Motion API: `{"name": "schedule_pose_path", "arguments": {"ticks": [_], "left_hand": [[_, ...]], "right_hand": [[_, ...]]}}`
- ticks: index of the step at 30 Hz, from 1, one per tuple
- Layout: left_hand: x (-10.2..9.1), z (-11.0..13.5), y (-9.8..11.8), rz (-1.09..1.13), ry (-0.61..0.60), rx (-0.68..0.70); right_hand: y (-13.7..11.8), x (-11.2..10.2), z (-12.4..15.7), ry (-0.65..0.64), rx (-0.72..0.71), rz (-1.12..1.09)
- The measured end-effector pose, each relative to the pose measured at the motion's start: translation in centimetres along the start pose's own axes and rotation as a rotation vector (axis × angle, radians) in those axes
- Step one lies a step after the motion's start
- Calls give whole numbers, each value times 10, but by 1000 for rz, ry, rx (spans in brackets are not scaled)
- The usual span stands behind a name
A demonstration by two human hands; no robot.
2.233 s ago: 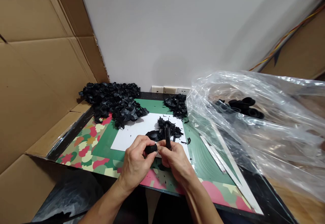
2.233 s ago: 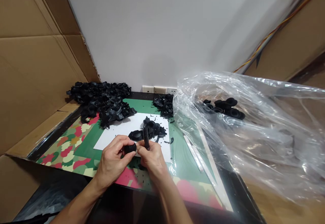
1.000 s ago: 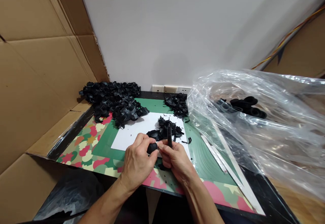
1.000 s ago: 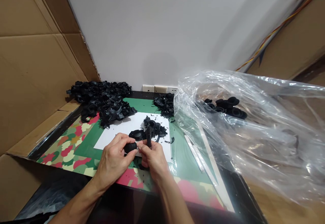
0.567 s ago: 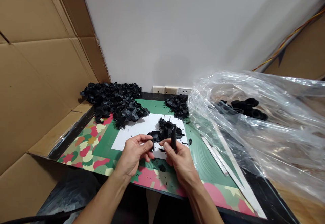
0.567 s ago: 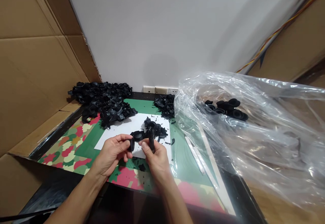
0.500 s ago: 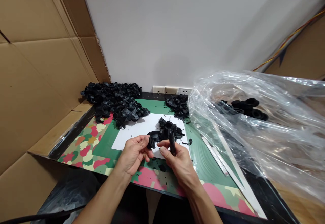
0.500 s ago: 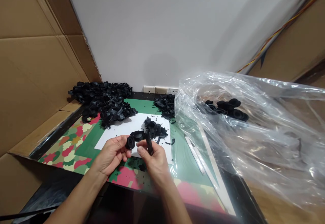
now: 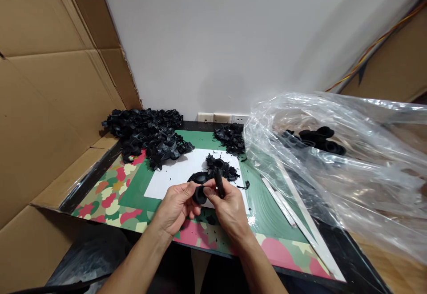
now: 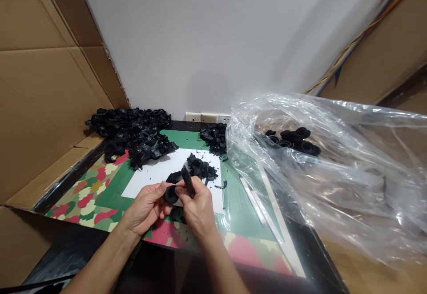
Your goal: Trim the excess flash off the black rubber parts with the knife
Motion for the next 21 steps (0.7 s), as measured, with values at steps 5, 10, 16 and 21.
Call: {"name": "schedule_pose_path", "arguments": {"ticks": [5,10,16,21], "left_hand": [[-8,-3,-6,36,90,-38],[-19,-2,-1,144,225,-53],[-11,-2,-5,23,146,-60],[-20,3,11,-285,158,163]], "right_hand": [[5,-14,-1,106,-22,221],[11,-17,-1,74,69,97],[7,4,7,-25,44,7],[39,-1,6,65,320,-240]]}}
Point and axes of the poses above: each hand's wrist, its own z-axis away from the middle knuckle, its own x-axis out of the palm, y = z × x, the point moved 10 cm from there along -z, towards the middle knuckle, and after that the axes turned 4 degrees about y, right-handed, at the moved point
